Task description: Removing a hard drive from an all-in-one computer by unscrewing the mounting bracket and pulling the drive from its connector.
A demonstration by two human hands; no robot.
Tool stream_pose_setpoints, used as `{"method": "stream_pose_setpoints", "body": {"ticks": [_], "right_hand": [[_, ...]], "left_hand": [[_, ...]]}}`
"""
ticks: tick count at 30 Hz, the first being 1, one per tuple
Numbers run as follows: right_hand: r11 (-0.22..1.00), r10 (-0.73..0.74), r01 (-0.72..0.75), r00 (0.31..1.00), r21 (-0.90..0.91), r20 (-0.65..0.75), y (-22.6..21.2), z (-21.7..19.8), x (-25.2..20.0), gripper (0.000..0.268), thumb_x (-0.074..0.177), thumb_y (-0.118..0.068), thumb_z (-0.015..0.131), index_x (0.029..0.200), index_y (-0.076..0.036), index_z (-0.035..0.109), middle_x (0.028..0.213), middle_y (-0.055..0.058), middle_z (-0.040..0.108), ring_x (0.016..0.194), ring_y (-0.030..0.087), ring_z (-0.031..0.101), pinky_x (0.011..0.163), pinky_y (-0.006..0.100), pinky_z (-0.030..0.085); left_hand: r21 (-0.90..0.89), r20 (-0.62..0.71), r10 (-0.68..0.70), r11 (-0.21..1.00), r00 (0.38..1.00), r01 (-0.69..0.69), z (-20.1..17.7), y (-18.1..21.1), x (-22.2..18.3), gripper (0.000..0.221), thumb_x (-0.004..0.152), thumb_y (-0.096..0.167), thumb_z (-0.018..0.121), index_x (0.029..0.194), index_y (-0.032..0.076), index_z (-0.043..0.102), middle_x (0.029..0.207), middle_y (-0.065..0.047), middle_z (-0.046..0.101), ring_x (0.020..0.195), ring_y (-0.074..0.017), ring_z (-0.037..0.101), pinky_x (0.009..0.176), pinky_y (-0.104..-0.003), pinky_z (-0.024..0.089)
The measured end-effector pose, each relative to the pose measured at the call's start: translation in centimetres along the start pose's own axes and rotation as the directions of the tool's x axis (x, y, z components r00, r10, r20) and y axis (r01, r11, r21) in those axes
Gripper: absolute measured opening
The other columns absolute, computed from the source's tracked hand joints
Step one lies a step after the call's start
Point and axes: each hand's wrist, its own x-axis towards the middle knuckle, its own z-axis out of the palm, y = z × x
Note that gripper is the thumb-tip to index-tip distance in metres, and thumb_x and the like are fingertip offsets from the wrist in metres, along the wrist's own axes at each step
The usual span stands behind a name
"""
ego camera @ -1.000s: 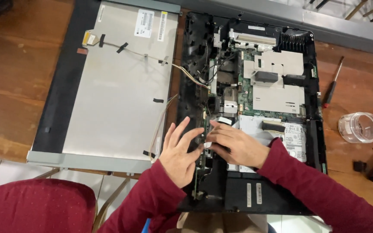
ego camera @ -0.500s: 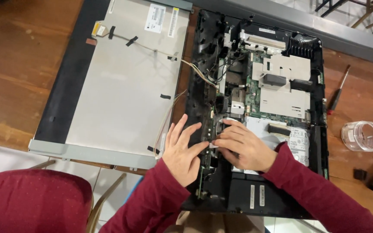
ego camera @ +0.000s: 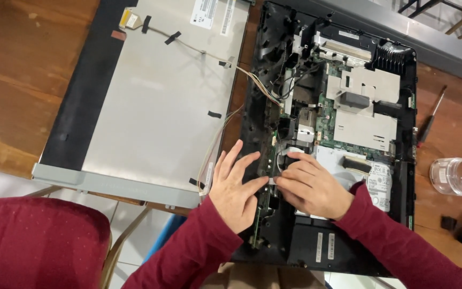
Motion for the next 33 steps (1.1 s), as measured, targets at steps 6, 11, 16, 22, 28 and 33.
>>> {"method": "stream_pose_setpoints", "body": {"ticks": [6,11,16,22,28,33], "right_hand": [[0.999,-0.010,0.009,1.000,0.040,0.020,-0.3,0.3,0.0,0.013,0.087,-0.005,0.070,0.100,0.000,0.072,0.089,0.014,0.064,0.073,0.033,0.063,0.084,0.056,0.061],[0.975,0.158,-0.166,0.985,0.148,0.070,-0.4,0.0,-0.1,0.020,0.086,-0.007,0.071,0.104,0.000,0.072,0.089,0.014,0.068,0.076,0.035,0.067,0.091,0.060,0.057],[0.940,0.306,-0.308,0.951,0.150,0.034,-0.4,-0.3,-0.6,0.020,0.088,-0.005,0.066,0.105,0.003,0.072,0.093,0.014,0.074,0.083,0.034,0.072,0.101,0.060,0.052],[0.924,0.301,-0.296,0.954,0.242,0.017,-1.4,-0.1,0.0,0.017,0.088,-0.003,0.067,0.101,0.005,0.073,0.090,0.018,0.072,0.080,0.036,0.070,0.106,0.062,0.046],[0.908,0.307,-0.292,0.952,0.300,-0.003,-1.3,0.1,-0.4,0.021,0.084,-0.003,0.070,0.103,0.008,0.073,0.092,0.020,0.070,0.081,0.038,0.070,0.107,0.065,0.043],[0.907,0.322,-0.313,0.947,0.282,0.017,-1.4,-1.4,0.6,0.022,0.087,-0.003,0.065,0.105,0.007,0.073,0.096,0.021,0.072,0.087,0.040,0.071,0.107,0.064,0.044]], "left_hand": [[-0.011,0.006,-0.021,1.000,1.000,0.021,0.4,-0.4,-0.1,0.042,0.068,0.003,0.055,0.100,0.016,0.079,0.143,-0.013,0.054,0.150,-0.0493,0.030,0.118,-0.064,0.021],[-0.044,0.042,-0.043,0.998,0.998,0.045,0.1,-0.2,0.1,0.043,0.066,0.006,0.059,0.099,0.020,0.081,0.145,-0.011,0.054,0.152,-0.0468,0.027,0.118,-0.067,0.016],[-0.076,0.092,-0.060,0.995,0.994,0.067,0.1,-0.4,-0.1,0.050,0.064,0.003,0.056,0.103,0.019,0.081,0.154,-0.010,0.047,0.155,-0.0457,0.020,0.117,-0.066,0.013],[-0.044,0.137,-0.075,0.996,0.988,0.082,0.4,-0.9,-0.3,0.052,0.064,0.000,0.056,0.104,0.022,0.081,0.154,-0.009,0.048,0.155,-0.0460,0.018,0.117,-0.067,0.013],[-0.015,0.169,-0.091,0.995,0.981,0.095,0.7,-1.6,-0.2,0.050,0.065,0.003,0.057,0.099,0.030,0.082,0.156,-0.004,0.046,0.157,-0.0426,0.014,0.118,-0.063,0.012],[0.013,0.193,-0.064,0.998,0.979,0.063,0.1,-1.4,0.0,0.051,0.066,0.006,0.059,0.104,0.031,0.081,0.158,-0.003,0.044,0.158,-0.0411,0.013,0.118,-0.063,0.012]]}}
